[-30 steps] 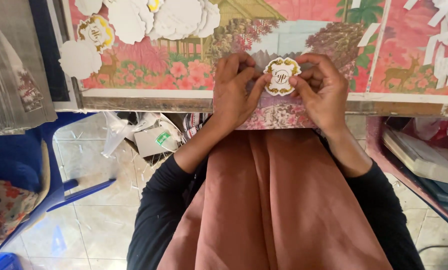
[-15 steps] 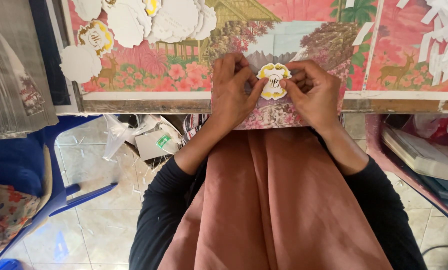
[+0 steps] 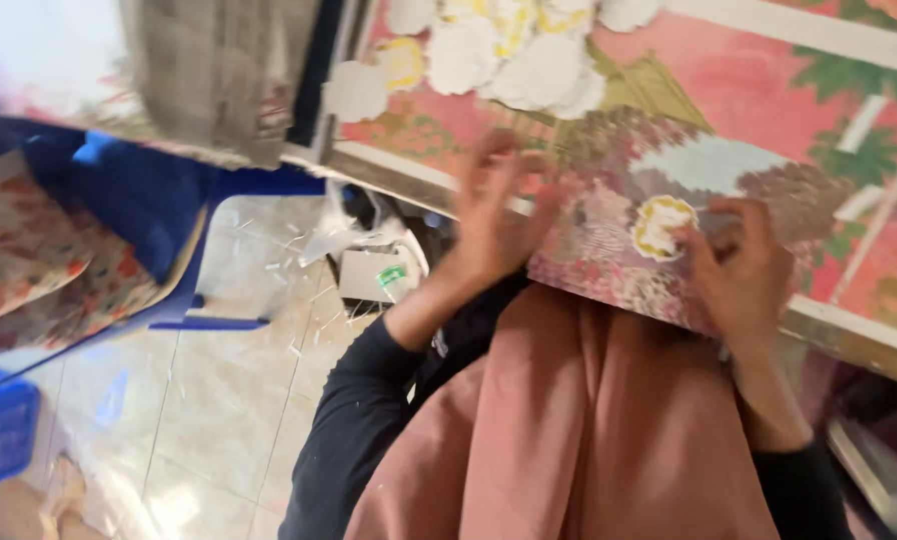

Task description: Assembling decorative invitations by folding paper cards and applying adhesive seals

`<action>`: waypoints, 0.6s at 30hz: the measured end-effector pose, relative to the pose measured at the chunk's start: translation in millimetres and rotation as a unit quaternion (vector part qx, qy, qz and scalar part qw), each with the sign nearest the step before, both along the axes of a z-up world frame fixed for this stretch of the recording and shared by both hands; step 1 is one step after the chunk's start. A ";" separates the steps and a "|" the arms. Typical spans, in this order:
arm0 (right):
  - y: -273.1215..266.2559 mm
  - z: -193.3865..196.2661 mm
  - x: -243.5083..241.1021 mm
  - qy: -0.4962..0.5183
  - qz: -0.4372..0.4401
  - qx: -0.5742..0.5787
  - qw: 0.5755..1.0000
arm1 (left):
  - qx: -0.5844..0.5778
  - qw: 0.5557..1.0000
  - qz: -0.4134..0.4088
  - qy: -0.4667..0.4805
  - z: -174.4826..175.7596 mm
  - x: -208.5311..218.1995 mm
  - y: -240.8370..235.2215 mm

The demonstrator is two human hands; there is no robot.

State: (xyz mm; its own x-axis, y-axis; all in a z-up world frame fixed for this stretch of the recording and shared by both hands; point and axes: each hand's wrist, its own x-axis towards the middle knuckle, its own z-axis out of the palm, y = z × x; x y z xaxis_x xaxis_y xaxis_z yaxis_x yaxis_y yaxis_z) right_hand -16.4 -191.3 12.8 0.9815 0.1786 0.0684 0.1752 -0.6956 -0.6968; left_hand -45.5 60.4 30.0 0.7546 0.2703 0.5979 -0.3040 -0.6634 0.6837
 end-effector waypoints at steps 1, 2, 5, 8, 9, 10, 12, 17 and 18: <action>-3.3 -0.4 1.5 -0.001 0.011 0.004 1.000 | 0.004 1.000 0.011 -0.001 7.3 -5.1 38.4; -7.0 -1.7 3.9 0.021 0.011 0.049 0.999 | 0.099 0.962 0.225 -0.116 14.4 -11.2 76.0; -18.1 6.9 12.7 0.045 0.009 0.129 0.991 | 0.105 0.850 0.455 -0.243 53.5 -46.0 186.8; -19.2 35.8 20.9 0.055 0.016 0.184 0.981 | -0.007 0.859 0.438 -0.267 61.9 -73.8 308.6; -17.9 47.8 22.0 0.061 0.026 0.202 0.977 | -0.037 0.879 0.392 -0.268 58.4 -79.1 351.9; -15.5 56.3 23.7 0.058 0.026 0.203 0.977 | -0.038 0.879 0.391 -0.271 52.3 -79.2 360.8; -9.0 72.3 27.9 0.051 0.045 0.178 0.982 | -0.301 0.895 0.323 -0.064 43.0 -74.1 381.3; 14.8 83.3 30.9 0.068 0.067 0.182 0.979 | -0.371 0.869 0.326 0.030 48.4 -60.2 324.5; 19.0 84.0 31.5 0.069 0.082 0.173 0.979 | -0.363 0.882 0.299 -0.026 45.8 -60.4 318.4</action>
State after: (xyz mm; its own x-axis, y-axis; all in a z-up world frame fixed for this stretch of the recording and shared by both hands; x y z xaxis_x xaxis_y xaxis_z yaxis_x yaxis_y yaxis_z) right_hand 15.1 -172.2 96.8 0.9457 0.3244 0.0225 0.1532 -0.3836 -0.9107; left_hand -106.0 378.8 75.8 0.3239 0.9368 0.1321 -0.0914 -0.1080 0.9899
